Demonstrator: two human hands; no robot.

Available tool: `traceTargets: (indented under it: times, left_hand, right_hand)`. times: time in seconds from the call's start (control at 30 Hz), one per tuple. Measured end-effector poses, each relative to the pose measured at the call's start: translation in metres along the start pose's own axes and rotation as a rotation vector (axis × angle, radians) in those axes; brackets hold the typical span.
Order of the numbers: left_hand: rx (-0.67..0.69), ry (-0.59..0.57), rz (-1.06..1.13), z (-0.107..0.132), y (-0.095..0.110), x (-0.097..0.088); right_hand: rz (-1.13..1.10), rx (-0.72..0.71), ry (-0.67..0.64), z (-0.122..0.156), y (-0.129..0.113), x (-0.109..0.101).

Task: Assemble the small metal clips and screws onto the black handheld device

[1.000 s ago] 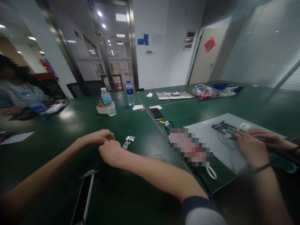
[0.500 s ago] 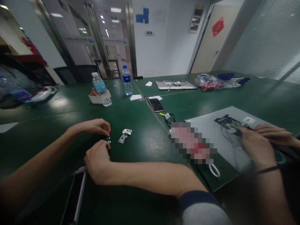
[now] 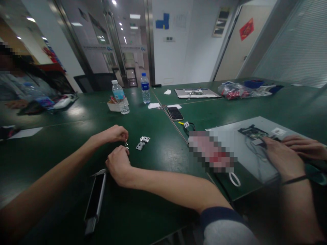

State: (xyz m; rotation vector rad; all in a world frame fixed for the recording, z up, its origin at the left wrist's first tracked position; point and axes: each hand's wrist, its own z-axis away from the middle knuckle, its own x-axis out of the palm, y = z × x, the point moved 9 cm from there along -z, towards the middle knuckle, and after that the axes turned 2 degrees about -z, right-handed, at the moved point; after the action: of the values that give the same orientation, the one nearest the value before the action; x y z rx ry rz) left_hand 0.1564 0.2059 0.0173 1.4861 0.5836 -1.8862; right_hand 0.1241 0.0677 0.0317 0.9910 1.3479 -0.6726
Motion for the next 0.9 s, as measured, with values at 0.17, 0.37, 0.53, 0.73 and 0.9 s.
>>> traceTargets:
  times: [0.17, 0.37, 0.53, 0.73, 0.9]
  left_hand:
    - [0.093, 0.040, 0.077, 0.011, 0.010, -0.011]
    - [0.146, -0.066, 0.037, 0.017, 0.028, 0.001]
    - [0.123, -0.026, -0.022, 0.021, 0.041, -0.002]
    - [0.095, -0.027, -0.013, 0.024, 0.041, -0.002]
    - [0.076, -0.038, 0.017, 0.021, 0.033, 0.003]
  right_hand:
    - [0.006, -0.010, 0.001, 0.004, 0.001, -0.003]
    - [0.006, -0.005, 0.030, 0.003, 0.001, -0.002]
    - [0.022, -0.008, 0.026, 0.002, 0.000, 0.001]
    - [0.044, -0.014, 0.048, 0.002, -0.001, 0.000]
    - [0.030, -0.013, 0.032, 0.003, 0.000, 0.001]
